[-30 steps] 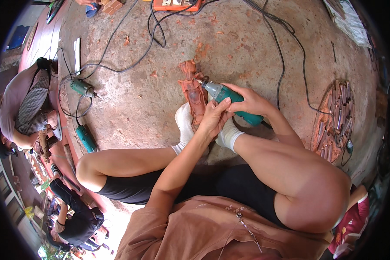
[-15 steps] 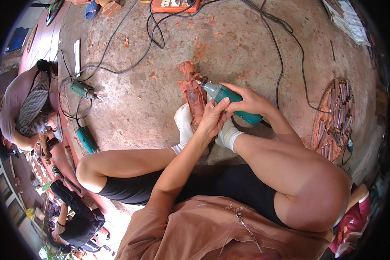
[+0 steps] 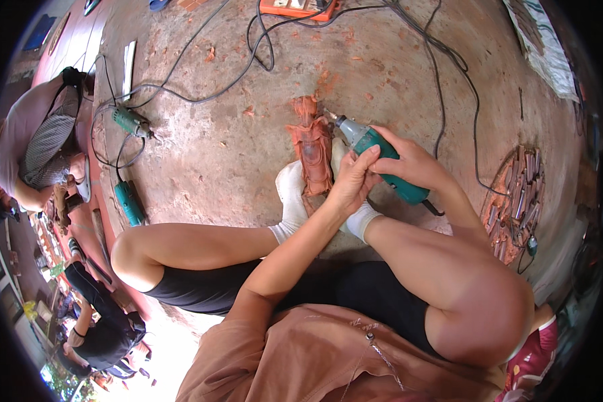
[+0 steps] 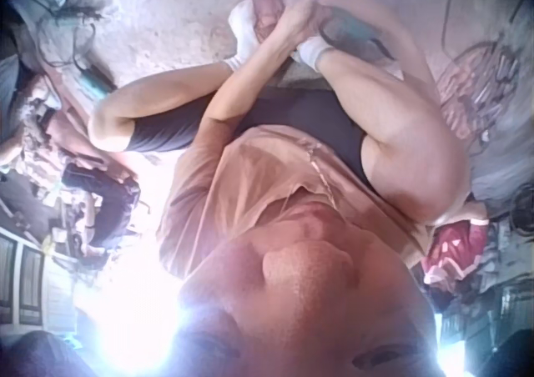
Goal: The person sits on the floor and uses a green rotary tool to carve a reddish-brown wooden figurine. They hold the figurine with their left hand and guide the tool with their right hand, working on different sections of the object throughout the clip.
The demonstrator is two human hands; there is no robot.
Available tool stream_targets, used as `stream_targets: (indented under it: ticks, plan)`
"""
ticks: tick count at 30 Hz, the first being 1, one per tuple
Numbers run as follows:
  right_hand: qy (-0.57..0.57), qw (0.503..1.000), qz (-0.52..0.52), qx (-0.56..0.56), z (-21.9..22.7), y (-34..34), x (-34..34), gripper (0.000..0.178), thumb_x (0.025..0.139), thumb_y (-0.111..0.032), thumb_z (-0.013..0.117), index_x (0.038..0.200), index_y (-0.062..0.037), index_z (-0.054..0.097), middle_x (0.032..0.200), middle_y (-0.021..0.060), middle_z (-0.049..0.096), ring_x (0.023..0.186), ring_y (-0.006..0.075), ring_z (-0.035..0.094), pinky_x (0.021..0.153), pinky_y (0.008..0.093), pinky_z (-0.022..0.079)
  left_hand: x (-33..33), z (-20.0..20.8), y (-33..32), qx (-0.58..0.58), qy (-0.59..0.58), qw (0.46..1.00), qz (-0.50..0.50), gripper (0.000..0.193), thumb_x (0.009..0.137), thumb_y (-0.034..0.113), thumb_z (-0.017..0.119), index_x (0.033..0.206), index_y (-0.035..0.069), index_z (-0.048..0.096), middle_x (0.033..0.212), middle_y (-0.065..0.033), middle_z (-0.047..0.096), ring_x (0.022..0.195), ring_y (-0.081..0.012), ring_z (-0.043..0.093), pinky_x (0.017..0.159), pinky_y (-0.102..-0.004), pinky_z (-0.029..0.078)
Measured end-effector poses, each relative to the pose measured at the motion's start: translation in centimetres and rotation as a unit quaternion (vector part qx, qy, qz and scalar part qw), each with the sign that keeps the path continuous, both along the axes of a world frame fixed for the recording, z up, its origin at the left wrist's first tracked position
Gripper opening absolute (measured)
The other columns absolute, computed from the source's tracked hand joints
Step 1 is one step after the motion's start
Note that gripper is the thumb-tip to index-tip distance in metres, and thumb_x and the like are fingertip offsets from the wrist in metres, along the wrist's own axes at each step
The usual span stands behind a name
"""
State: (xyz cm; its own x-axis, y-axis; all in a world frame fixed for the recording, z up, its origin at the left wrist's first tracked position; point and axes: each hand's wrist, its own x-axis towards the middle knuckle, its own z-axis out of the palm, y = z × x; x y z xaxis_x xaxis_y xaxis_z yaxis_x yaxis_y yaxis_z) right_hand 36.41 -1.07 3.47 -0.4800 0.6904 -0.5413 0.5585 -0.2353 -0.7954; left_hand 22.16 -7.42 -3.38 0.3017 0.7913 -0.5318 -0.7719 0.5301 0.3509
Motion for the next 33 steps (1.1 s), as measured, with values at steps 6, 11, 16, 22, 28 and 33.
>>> stream_targets:
  ticks: [6,11,16,22,28,33]
  plan:
    - [-0.016,0.998,0.062,-0.005,1.6,1.6,-1.3,0.072,0.076,-0.034,0.066,0.135,0.0018,0.043,0.105,0.0228,0.064,0.092,0.029,0.064,0.081,0.0352,0.049,-0.2,1.4,0.0,-0.028,-0.031,0.998,0.041,0.03,0.09,0.03,0.066,0.106,0.007,0.054,0.09,-0.0018,0.065,0.08,-0.0103,0.063,0.069,-0.0278,0.052]
    - [-0.019,0.998,0.06,0.01,0.2,1.0,-1.6,0.072,0.075,-0.034,0.067,0.134,0.0021,0.045,0.102,0.0228,0.065,0.091,0.0309,0.065,0.08,0.0362,0.05,-1.0,-0.5,-0.7,-0.012,-0.042,0.999,0.015,0.034,0.091,0.03,0.064,0.113,0.007,0.053,0.104,-0.0056,0.064,0.095,-0.0162,0.064,0.08,-0.0366,0.055]
    - [-0.04,0.998,0.051,0.005,-0.7,0.1,-1.3,0.075,0.073,-0.034,0.068,0.135,0.0011,0.045,0.104,0.0228,0.065,0.093,0.0295,0.065,0.081,0.0357,0.05,-1.1,-1.5,-1.8,-0.016,-0.04,0.999,-0.01,0.035,0.091,0.03,0.064,0.114,0.007,0.053,0.105,-0.0052,0.064,0.095,-0.0155,0.064,0.081,-0.0362,0.054]
    - [-0.036,0.998,0.047,0.013,-0.8,0.0,-1.4,0.075,0.072,-0.033,0.069,0.136,-0.0009,0.045,0.106,0.0213,0.065,0.095,0.027,0.065,0.082,0.0347,0.05,-1.1,-1.4,-1.8,-0.011,-0.029,0.999,-0.009,0.035,0.091,0.031,0.065,0.113,0.006,0.053,0.103,-0.0043,0.064,0.094,-0.015,0.064,0.082,-0.0365,0.054]
    - [-0.025,0.998,0.049,0.023,-1.2,-0.3,-1.2,0.075,0.073,-0.032,0.069,0.136,-0.0008,0.045,0.105,0.021,0.066,0.094,0.0261,0.065,0.083,0.0341,0.049,-0.9,-1.2,-1.9,-0.018,-0.022,1.0,0.002,0.034,0.091,0.031,0.064,0.111,0.006,0.053,0.103,-0.0054,0.064,0.093,-0.0155,0.064,0.079,-0.036,0.055]
    - [-0.023,0.999,0.047,-0.002,-0.9,-0.1,-1.3,0.076,0.073,-0.033,0.07,0.136,-0.0007,0.045,0.105,0.0209,0.066,0.093,0.0252,0.065,0.082,0.0338,0.049,-1.1,-1.7,-2.0,-0.02,-0.023,1.0,-0.002,0.033,0.092,0.03,0.064,0.111,0.005,0.053,0.103,-0.0064,0.064,0.091,-0.0161,0.065,0.076,-0.0356,0.056]
